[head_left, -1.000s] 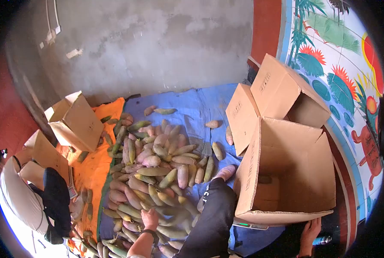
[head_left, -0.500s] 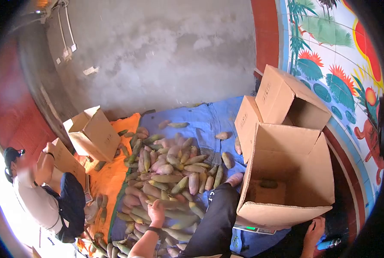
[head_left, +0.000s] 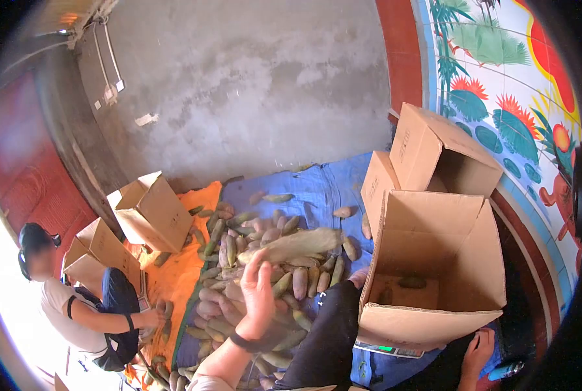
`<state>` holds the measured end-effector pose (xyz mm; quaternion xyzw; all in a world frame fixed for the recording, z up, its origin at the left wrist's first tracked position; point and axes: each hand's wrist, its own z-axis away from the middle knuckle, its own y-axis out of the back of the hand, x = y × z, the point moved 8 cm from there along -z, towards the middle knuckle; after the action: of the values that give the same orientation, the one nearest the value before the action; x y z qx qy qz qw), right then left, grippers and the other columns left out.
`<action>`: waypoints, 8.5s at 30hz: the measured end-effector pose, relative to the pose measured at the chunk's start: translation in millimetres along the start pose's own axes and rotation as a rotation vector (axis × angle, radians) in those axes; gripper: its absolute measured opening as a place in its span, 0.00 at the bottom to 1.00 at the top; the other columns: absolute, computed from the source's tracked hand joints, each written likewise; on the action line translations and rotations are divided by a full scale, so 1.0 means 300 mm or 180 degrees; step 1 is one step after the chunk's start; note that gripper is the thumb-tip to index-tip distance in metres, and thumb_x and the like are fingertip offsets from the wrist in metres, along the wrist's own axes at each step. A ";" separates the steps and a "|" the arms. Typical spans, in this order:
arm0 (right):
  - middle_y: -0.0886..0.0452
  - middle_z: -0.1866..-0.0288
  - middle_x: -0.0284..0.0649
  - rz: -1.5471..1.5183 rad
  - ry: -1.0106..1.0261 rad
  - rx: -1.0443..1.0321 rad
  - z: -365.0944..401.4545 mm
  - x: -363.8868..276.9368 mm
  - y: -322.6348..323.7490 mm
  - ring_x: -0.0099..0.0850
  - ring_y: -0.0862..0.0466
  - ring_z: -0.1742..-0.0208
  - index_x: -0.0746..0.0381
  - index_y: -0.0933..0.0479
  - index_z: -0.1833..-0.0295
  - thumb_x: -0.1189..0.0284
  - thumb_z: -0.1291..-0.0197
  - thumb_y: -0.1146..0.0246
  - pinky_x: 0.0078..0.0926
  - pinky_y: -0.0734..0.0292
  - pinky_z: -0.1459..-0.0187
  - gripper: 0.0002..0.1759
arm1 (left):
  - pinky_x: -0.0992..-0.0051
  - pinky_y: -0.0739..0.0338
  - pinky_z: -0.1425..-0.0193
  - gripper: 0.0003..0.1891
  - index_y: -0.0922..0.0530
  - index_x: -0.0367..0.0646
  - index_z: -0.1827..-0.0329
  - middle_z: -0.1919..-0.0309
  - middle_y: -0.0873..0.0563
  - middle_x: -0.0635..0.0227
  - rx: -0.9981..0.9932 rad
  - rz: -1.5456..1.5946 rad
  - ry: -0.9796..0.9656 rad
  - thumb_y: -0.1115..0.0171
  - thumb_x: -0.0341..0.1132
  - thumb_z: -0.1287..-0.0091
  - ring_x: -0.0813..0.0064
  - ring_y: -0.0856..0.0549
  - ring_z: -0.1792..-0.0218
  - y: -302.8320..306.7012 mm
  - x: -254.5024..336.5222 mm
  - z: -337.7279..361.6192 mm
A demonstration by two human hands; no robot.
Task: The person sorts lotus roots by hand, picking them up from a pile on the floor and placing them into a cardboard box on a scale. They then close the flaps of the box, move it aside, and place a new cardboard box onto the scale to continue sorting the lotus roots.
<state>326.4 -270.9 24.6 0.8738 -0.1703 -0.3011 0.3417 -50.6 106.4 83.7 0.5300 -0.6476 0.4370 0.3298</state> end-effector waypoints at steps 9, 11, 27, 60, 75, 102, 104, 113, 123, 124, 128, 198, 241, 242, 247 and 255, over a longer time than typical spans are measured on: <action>0.28 0.63 0.50 0.0111 0.0029 -0.0085 0.027 0.080 -0.015 0.48 0.26 0.61 0.68 0.30 0.65 0.80 0.49 0.48 0.38 0.30 0.59 0.05 | 0.80 0.32 0.52 0.16 0.26 0.40 0.45 0.64 0.25 0.71 -0.1911 0.0398 0.0003 0.47 0.26 0.37 0.81 0.27 0.60 -0.454 0.106 0.177; 0.28 0.62 0.50 0.0027 0.0069 -0.0042 0.029 0.083 -0.011 0.47 0.25 0.61 0.69 0.30 0.65 0.81 0.49 0.48 0.37 0.30 0.58 0.05 | 0.73 0.31 0.51 0.14 0.23 0.41 0.51 0.58 0.27 0.60 -0.2586 -0.0490 -0.0824 0.42 0.27 0.41 0.68 0.27 0.59 -0.523 0.118 0.229; 0.28 0.67 0.49 -0.0097 0.0305 0.0120 -0.005 -0.050 0.096 0.45 0.27 0.65 0.68 0.30 0.62 0.83 0.46 0.49 0.35 0.31 0.62 0.06 | 0.56 0.44 0.34 0.26 0.26 0.42 0.48 0.40 0.33 0.53 -0.3029 -0.1797 -0.1690 0.32 0.36 0.51 0.52 0.40 0.34 -0.575 0.104 0.330; 0.24 0.69 0.40 -0.4617 0.2137 -0.1165 -0.101 -0.677 0.546 0.25 0.24 0.77 0.57 0.20 0.55 0.75 0.39 0.45 0.21 0.33 0.75 0.10 | 0.55 0.51 0.32 0.31 0.36 0.37 0.38 0.38 0.36 0.52 -0.2855 -0.1918 -0.1833 0.48 0.52 0.37 0.53 0.42 0.33 -0.589 0.085 0.359; 0.24 0.71 0.40 -0.4735 0.2253 -0.1075 -0.059 -0.645 0.620 0.25 0.25 0.80 0.57 0.21 0.53 0.72 0.36 0.48 0.19 0.35 0.78 0.12 | 0.54 0.50 0.32 0.32 0.37 0.37 0.37 0.38 0.36 0.51 -0.2675 -0.1818 -0.2045 0.49 0.53 0.37 0.52 0.41 0.34 -0.582 0.081 0.365; 0.23 0.72 0.45 -0.0839 -0.0324 -0.0436 -0.040 -0.108 0.077 0.39 0.21 0.70 0.65 0.25 0.67 0.76 0.48 0.42 0.30 0.27 0.68 0.04 | 0.59 0.51 0.30 0.44 0.57 0.40 0.30 0.32 0.48 0.50 -0.2619 -0.1368 -0.1416 0.41 0.50 0.40 0.54 0.45 0.32 -0.534 0.036 0.336; 0.23 0.72 0.45 -0.0807 -0.0205 -0.0402 -0.029 -0.076 0.052 0.40 0.21 0.70 0.65 0.25 0.67 0.76 0.48 0.42 0.30 0.27 0.68 0.04 | 0.59 0.51 0.30 0.47 0.65 0.40 0.30 0.32 0.50 0.48 -0.2689 -0.1136 -0.1148 0.42 0.49 0.40 0.53 0.46 0.32 -0.520 0.009 0.340; 0.26 0.72 0.40 -0.0803 -0.0754 -0.0353 0.018 0.114 -0.026 0.28 0.25 0.72 0.67 0.29 0.64 0.78 0.41 0.48 0.23 0.28 0.69 0.04 | 0.62 0.41 0.35 0.36 0.46 0.31 0.35 0.39 0.36 0.45 -0.2102 -0.1561 -0.0993 0.44 0.47 0.38 0.48 0.36 0.38 -0.286 -0.158 0.257; 0.25 0.67 0.34 -0.1427 -0.1005 0.0266 -0.028 0.291 -0.020 0.19 0.30 0.72 0.68 0.31 0.49 0.77 0.35 0.53 0.16 0.32 0.70 0.12 | 0.62 0.33 0.42 0.27 0.35 0.35 0.42 0.50 0.26 0.50 -0.2142 -0.3929 0.0119 0.40 0.36 0.45 0.53 0.28 0.48 0.290 -0.689 0.366; 0.25 0.68 0.34 -0.1322 -0.0982 0.0211 -0.035 0.316 -0.018 0.20 0.30 0.72 0.68 0.31 0.49 0.76 0.35 0.52 0.16 0.33 0.71 0.12 | 0.62 0.33 0.42 0.27 0.35 0.35 0.42 0.50 0.26 0.50 -0.2118 -0.3941 0.0166 0.40 0.36 0.45 0.53 0.28 0.48 0.348 -0.731 0.397; 0.30 0.74 0.30 -0.0484 -0.0965 0.0005 -0.043 0.344 -0.036 0.17 0.35 0.75 0.68 0.31 0.49 0.75 0.34 0.53 0.15 0.37 0.73 0.12 | 0.63 0.33 0.43 0.25 0.33 0.41 0.44 0.51 0.25 0.52 -0.2279 -0.4377 0.1372 0.42 0.40 0.45 0.54 0.27 0.47 0.584 -0.897 0.540; 0.23 0.55 0.56 0.0715 -0.0759 -0.0608 -0.038 0.367 -0.031 0.47 0.24 0.54 0.74 0.28 0.53 0.73 0.38 0.47 0.34 0.31 0.51 0.14 | 0.61 0.26 0.50 0.29 0.34 0.30 0.49 0.57 0.21 0.47 0.1497 -0.3961 0.3204 0.39 0.45 0.46 0.49 0.22 0.53 1.342 -1.029 0.756; 0.26 0.52 0.59 0.0333 -0.0304 -0.0209 -0.052 0.116 -0.089 0.55 0.26 0.51 0.72 0.31 0.48 0.76 0.39 0.52 0.41 0.31 0.51 0.16 | 0.71 0.38 0.37 0.37 0.43 0.37 0.34 0.42 0.31 0.62 -0.1924 0.1289 0.1710 0.36 0.39 0.44 0.71 0.31 0.41 -0.240 -0.070 0.125; 0.26 0.52 0.59 0.0457 -0.0210 -0.0148 -0.049 0.129 -0.093 0.55 0.25 0.52 0.72 0.31 0.48 0.76 0.40 0.52 0.41 0.30 0.52 0.16 | 0.72 0.38 0.37 0.39 0.43 0.37 0.35 0.42 0.31 0.63 -0.2090 0.1070 0.1525 0.34 0.41 0.46 0.72 0.31 0.41 -0.282 -0.021 0.123; 0.26 0.52 0.59 0.0213 -0.0417 -0.0202 -0.059 0.103 -0.089 0.55 0.26 0.52 0.72 0.30 0.49 0.76 0.40 0.52 0.42 0.30 0.52 0.16 | 0.72 0.38 0.39 0.35 0.39 0.40 0.37 0.49 0.30 0.61 -0.2429 0.0385 0.0304 0.33 0.29 0.49 0.69 0.30 0.45 -0.440 0.051 0.172; 0.24 0.55 0.58 0.0188 -0.0303 -0.0138 -0.051 0.118 -0.092 0.54 0.24 0.55 0.72 0.30 0.50 0.77 0.42 0.51 0.42 0.30 0.53 0.15 | 0.65 0.31 0.45 0.26 0.29 0.40 0.46 0.51 0.25 0.57 -0.2984 -0.1108 -0.1653 0.34 0.29 0.51 0.58 0.26 0.49 -0.580 0.115 0.295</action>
<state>365.8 -261.7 -0.2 0.8455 -0.2055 -0.3358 0.3607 114.5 1.9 116.6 0.5159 -0.7354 -0.1031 0.4270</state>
